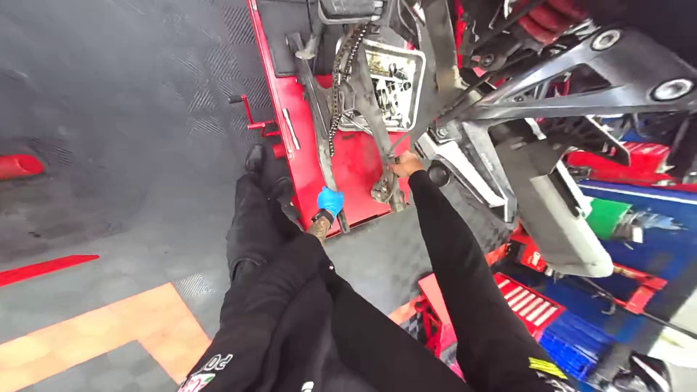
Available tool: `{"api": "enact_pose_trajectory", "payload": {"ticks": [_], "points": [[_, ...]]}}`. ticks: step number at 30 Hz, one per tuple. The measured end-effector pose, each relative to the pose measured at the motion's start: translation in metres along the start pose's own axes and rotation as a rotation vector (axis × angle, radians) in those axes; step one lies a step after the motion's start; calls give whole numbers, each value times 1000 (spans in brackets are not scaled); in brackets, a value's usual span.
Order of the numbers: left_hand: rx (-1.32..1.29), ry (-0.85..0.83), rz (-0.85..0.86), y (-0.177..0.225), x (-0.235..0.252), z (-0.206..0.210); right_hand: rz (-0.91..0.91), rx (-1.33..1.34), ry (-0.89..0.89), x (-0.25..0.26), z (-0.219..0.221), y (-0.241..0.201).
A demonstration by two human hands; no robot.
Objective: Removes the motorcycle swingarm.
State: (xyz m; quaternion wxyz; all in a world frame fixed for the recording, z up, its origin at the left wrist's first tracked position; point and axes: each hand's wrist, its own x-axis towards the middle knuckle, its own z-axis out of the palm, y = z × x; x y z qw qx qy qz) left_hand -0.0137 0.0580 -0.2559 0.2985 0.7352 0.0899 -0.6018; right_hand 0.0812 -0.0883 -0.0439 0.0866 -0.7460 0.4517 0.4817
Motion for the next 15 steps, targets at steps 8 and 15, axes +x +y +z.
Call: {"api": "enact_pose_trajectory", "payload": {"ticks": [8,15], "points": [[-13,-43,40,-9,2,-14,18,38,-26,-4,7,-1],[13,4,54,-9,6,2,38,155,501,116,112,79]]}}
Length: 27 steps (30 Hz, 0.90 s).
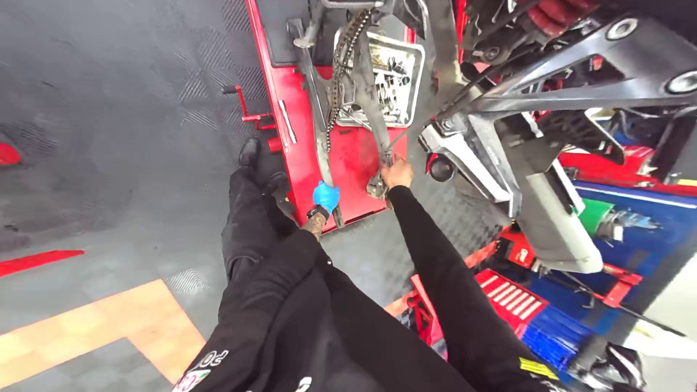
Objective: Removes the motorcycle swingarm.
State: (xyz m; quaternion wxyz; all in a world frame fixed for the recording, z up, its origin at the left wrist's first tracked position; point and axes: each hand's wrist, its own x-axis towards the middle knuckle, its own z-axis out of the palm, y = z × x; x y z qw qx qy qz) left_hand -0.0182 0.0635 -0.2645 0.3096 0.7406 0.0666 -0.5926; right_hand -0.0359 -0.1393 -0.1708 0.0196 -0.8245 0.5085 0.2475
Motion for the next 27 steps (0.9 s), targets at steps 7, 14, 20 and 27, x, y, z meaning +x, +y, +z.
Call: {"api": "enact_pose_trajectory", "payload": {"ticks": [7,14,20,27], "points": [[23,-99,-93,31,-21,-11,365,216,172,-55,73,18],[27,39,-9,14,3,13,319,335,98,-53,136,35],[10,78,-18,-3,28,24,128,406,135,-64,109,63],[-11,43,-11,2,14,9,90,824,-9,-84,27,89]]}}
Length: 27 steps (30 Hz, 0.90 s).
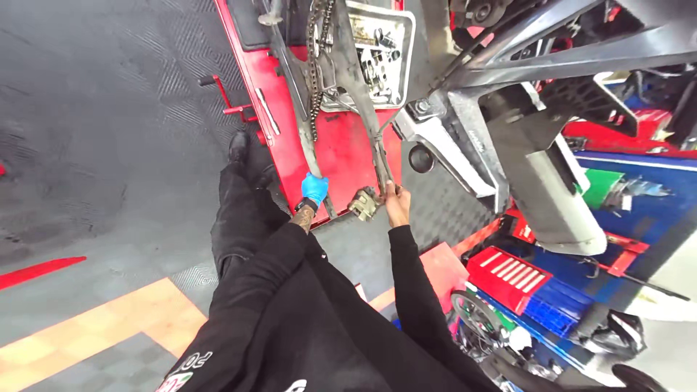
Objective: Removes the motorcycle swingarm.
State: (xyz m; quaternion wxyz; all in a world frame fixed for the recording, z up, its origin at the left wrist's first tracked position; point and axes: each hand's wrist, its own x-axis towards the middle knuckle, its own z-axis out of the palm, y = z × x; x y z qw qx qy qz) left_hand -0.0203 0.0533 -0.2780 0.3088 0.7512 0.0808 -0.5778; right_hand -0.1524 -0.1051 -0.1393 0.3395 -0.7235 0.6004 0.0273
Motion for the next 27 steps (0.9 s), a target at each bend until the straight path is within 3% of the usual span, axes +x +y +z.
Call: {"api": "enact_pose_trajectory", "payload": {"ticks": [2,5,7,11,16,18,21,23,27], "points": [[13,5,24,-12,8,-3,24,-35,49,-3,-15,-17],[53,-31,84,-26,17,-15,34,-490,82,3,-51,-43],[63,-64,124,-30,19,-23,-38,-650,52,8,-65,-30],[78,-103,149,-31,19,-35,-137,-775,-30,8,-68,-5],[109,-129,200,-42,31,-53,-198,-956,-133,-15,-94,-35],[157,-107,198,-53,38,-71,-172,-910,-50,-30,-129,-16],[277,-21,143,-54,50,-94,-245,-819,231,-44,-177,32],[335,38,81,-64,23,-89,-168,-804,271,-63,-162,52],[386,110,-18,-24,-8,-79,-35,-855,278,-20,-140,77]]}}
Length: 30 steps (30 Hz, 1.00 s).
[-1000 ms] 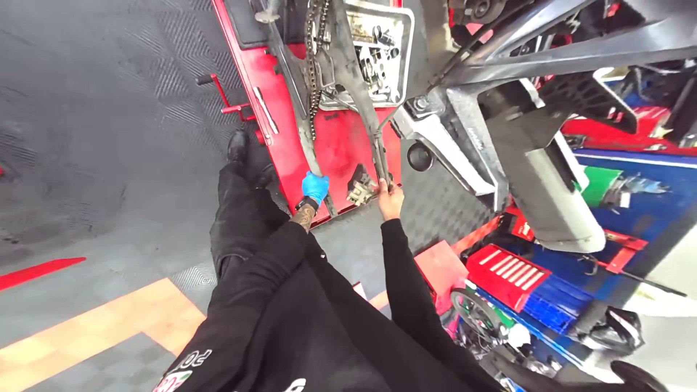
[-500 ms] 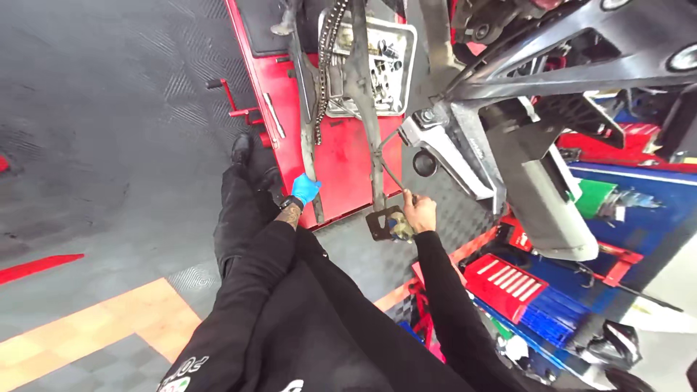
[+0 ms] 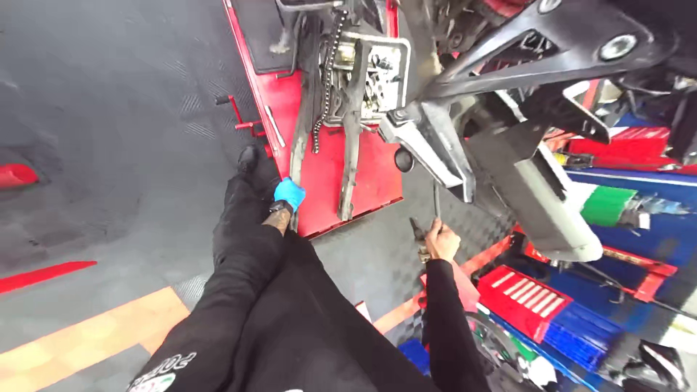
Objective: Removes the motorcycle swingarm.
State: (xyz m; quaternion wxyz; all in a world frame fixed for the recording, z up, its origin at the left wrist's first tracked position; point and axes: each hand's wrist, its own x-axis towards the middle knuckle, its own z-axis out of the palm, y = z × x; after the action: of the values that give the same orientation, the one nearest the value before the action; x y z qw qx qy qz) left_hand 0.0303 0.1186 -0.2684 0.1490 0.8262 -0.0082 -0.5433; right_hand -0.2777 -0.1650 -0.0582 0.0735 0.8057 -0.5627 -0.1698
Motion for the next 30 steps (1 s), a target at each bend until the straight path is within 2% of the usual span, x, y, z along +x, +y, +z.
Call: {"api": "enact_pose_trajectory", "payload": {"ticks": [4,7,9,12,16,18,20,22,23,25,27,30], "points": [[3,-2,-34,11,-19,-1,-7,57,-98,28,35,-3],[-14,-109,-49,27,-44,-19,-68,169,-104,51,60,-32],[-30,-175,-69,21,-33,-12,-81,259,-117,61,76,-56],[-56,-34,-73,6,-1,18,-68,394,-159,73,98,-87],[-97,-91,-94,3,-5,18,-52,447,-232,66,117,-123],[-117,-125,-92,5,-6,11,4,461,-187,52,109,-149],[-117,-158,-80,3,-7,8,32,512,-26,27,98,-173],[-119,-174,-57,4,-9,-1,-49,627,149,-1,86,-207],[-118,-218,-55,7,-16,-12,-104,672,168,-13,82,-228],[-119,-342,-57,14,-35,-34,-204,688,59,-26,83,-269],[-103,-279,6,-6,-11,-18,-204,638,-158,-19,89,-312],[-111,-293,55,-27,13,-18,-129,571,-341,7,97,-369]]}}
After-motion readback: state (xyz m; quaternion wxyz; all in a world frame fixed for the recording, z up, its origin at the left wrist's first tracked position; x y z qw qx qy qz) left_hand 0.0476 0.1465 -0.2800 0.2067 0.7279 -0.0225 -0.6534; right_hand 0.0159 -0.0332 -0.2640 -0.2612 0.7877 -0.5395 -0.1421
